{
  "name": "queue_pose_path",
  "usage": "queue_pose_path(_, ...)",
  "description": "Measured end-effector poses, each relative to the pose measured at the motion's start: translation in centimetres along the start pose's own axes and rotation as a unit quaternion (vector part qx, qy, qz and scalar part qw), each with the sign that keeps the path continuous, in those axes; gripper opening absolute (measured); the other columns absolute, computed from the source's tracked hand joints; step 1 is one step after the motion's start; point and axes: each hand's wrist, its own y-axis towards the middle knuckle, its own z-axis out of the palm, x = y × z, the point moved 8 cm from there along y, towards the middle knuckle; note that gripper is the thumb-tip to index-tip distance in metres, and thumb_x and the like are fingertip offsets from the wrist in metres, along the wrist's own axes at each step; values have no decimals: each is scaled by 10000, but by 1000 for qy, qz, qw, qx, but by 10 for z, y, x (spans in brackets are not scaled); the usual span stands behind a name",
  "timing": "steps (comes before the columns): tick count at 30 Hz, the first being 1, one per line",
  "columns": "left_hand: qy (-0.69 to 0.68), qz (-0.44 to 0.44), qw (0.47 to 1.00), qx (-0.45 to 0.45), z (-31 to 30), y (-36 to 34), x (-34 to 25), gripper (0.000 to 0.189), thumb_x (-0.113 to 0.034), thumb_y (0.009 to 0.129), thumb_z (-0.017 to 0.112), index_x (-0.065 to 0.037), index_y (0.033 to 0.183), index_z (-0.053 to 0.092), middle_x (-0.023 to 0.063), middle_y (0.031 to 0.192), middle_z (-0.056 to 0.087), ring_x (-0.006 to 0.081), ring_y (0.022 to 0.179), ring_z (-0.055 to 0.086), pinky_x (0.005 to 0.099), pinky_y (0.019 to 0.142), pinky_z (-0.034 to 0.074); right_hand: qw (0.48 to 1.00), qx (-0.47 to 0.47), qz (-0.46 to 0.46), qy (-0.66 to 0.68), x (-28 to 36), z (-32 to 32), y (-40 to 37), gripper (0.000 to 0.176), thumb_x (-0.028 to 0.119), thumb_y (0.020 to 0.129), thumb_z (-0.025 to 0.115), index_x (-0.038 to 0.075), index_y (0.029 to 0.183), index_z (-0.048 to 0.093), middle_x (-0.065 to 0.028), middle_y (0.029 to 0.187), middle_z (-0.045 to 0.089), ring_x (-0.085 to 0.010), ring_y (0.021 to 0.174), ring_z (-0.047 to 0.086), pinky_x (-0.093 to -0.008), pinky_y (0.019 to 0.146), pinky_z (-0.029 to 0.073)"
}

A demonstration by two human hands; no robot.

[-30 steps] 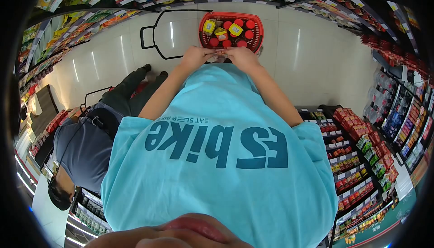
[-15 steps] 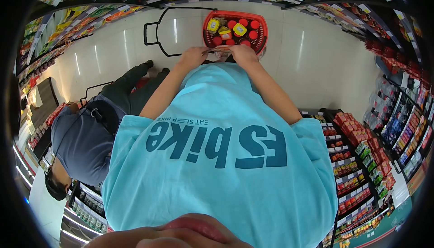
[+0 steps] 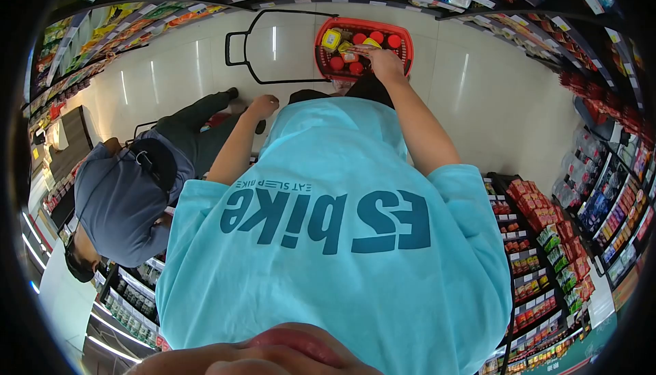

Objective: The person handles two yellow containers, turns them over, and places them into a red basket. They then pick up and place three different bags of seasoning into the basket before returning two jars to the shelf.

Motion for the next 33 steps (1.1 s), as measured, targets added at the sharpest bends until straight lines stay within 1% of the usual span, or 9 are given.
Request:
queue_pose_path(8,-92,-72,993,27,2,-18,13,418,-303,891,509,-49,1168,693,190,1233,654,368,1155,607,436,999,481,1000,20,-5,-5,25,-25,21,285,243,950,554,145,1202,645,-161,1061,699,-369,987,666,-514,835,534)
queue_pose_path(11,-93,-81,992,26,2,-20,16,417,-301,885,521,-51,1172,690,189,1235,654,366,1154,609,437,998,481,1000,7,22,-3,26,-29,27,363,308,942,588,139,1263,590,-157,1085,700,-358,1014,667,-498,844,538)
queue_pose_path(13,-96,-85,991,29,0,-22,14,418,-298,883,521,-52,1177,688,188,1237,653,364,1156,608,436,996,482,994,68,81,-41,17,-18,28,463,392,924,617,115,1288,550,-153,1120,696,-350,1040,665,-489,855,538)
queue_pose_path(17,-113,-95,989,28,-1,-21,13,417,-298,882,519,-54,1174,690,186,1237,654,365,1153,610,436,992,484,992,96,83,-27,-3,9,17,499,430,915,622,83,1269,563,-152,1143,690,-350,1069,657,-480,875,535)
queue_pose_path(23,-147,-74,986,21,15,5,23,410,-287,867,527,-52,1158,694,182,1192,676,367,1135,616,436,972,488,979,132,156,20,-35,23,-20,471,456,914,603,51,1150,652,-187,1183,668,-355,1118,633,-489,915,516)
queue_pose_path(26,-138,-53,989,26,9,4,7,404,-272,854,545,-39,1147,697,178,1114,704,334,1044,667,429,908,520,980,101,168,26,-57,25,-23,461,451,915,601,52,1138,663,-185,1177,671,-353,1108,639,-469,920,515)
queue_pose_path(29,-238,-99,966,16,2,8,-4,380,-239,846,579,-23,1136,696,165,1036,720,279,908,708,397,815,554,968,103,213,88,-73,12,-26,484,454,914,599,55,1184,652,-190,1143,683,-339,1097,648,-442,926,512)
queue_pose_path(31,-314,-103,944,-19,-6,15,-18,345,-192,860,592,2,1129,687,144,992,724,231,806,712,351,744,567,979,12,185,91,-74,-13,-25,493,454,909,608,57,1198,655,-179,1083,705,-322,1039,675,-416,908,521)
queue_pose_path(33,-321,-64,944,-26,-18,24,-44,336,-186,867,598,10,1126,683,140,991,724,227,807,710,341,745,567,970,9,198,143,-82,-26,-27,499,455,902,621,50,1191,659,-165,1061,713,-314,1000,686,-407,894,526)
